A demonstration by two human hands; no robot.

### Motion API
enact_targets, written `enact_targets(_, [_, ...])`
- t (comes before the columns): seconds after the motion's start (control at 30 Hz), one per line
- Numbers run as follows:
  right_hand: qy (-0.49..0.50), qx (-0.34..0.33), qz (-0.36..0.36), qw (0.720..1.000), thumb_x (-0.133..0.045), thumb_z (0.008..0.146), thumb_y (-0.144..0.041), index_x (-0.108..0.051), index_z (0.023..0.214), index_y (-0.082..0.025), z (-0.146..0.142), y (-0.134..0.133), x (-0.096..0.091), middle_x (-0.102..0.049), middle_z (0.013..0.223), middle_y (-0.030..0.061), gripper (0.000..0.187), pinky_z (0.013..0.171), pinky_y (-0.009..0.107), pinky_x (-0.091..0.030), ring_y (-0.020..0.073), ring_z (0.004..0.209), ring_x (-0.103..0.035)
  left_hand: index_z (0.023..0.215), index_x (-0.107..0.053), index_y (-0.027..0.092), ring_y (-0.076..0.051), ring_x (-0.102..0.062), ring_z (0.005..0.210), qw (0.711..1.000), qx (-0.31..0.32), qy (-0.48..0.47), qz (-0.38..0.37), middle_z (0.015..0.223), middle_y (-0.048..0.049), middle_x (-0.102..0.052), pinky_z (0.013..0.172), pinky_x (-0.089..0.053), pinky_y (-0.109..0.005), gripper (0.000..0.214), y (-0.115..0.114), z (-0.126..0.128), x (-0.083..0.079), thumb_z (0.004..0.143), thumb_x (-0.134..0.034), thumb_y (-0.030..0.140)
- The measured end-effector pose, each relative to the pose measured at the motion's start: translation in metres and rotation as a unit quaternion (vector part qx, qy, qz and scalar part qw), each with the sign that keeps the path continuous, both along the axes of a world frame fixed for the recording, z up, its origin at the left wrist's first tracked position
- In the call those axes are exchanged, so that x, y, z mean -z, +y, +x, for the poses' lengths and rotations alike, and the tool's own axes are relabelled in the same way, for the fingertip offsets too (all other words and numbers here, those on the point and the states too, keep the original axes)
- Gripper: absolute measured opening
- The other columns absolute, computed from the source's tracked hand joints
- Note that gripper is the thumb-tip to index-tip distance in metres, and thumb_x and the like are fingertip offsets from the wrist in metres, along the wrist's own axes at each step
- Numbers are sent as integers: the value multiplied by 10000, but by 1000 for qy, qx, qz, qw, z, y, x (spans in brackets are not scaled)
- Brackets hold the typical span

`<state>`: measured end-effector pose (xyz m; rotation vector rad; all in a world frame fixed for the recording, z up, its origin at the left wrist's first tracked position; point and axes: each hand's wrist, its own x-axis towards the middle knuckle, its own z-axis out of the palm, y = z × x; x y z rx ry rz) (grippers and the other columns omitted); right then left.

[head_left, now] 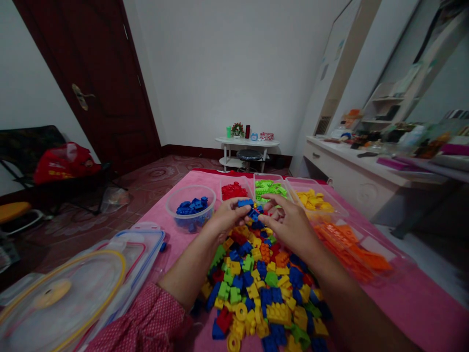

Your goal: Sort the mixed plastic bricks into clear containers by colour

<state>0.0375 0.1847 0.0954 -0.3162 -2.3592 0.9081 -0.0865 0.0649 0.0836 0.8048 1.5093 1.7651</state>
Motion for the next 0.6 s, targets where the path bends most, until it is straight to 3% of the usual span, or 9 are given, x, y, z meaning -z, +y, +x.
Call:
enact_targets(0.1, [1,-11,14,1000,-604,762,-255,-602,1093,-216,0,-13,0,-628,869,23,333,582,252,-443,110,584,-536,1059,-601,103,-100,-536,514,976,-141,149,-68,637,-15,-604,522,-431,-209,344,-14,-25,-10,750,-589,254])
enact_targets(0.13, [-6,-24,23,999,-601,771,-253,-612,1073,-222,1,-22,0,-635,892,23,304,620,262,-453,119,626,-554,1047,-616,114,-117,-563,543,947,-201,228,-100,679,-33,-636,563,-453,-233,321,-20,-33,-12,757,-571,244])
enact_targets(0.2, [-27,-74,57,995,-608,778,-257,-620,1068,-235,3,-44,1,-638,984,29,291,750,296,-462,149,782,-586,1048,-643,160,-158,-618,667,860,-302,376,-166,829,-62,-687,681,-478,-279,320,-32,-47,-13,748,-579,253])
enact_targets(0.27, [-56,-155,107,981,-641,764,-285,-598,1127,-247,5,-71,4,-616,1095,37,367,901,336,-415,191,999,-550,1065,-656,207,-206,-636,818,787,-341,457,-236,943,-74,-697,764,-475,-314,349,-42,-57,-12,729,-604,290])
enact_targets(0.33, [-85,-232,161,956,-668,747,-327,-553,1199,-253,7,-97,9,-576,1188,49,473,984,366,-355,216,1120,-482,1088,-657,225,-243,-621,932,750,-351,484,-283,1016,-89,-687,806,-471,-338,385,-49,-61,-12,721,-616,332])
enact_targets(0.5, [-117,-293,295,902,-619,776,-388,-572,1158,-158,-1,-141,34,-484,1316,135,448,1076,515,-195,304,1267,-335,1075,-673,206,-253,-607,989,743,-356,492,-284,1060,-100,-676,876,-457,-361,367,-53,-58,-22,766,-570,375])
enact_targets(0.6, [-137,-301,357,874,-576,777,-409,-591,1148,-114,-15,-152,49,-466,1335,178,475,1047,588,-189,364,1278,-305,1034,-690,207,-251,-608,991,753,-348,489,-271,1046,-82,-685,890,-454,-367,331,-52,-54,-30,773,-562,365])
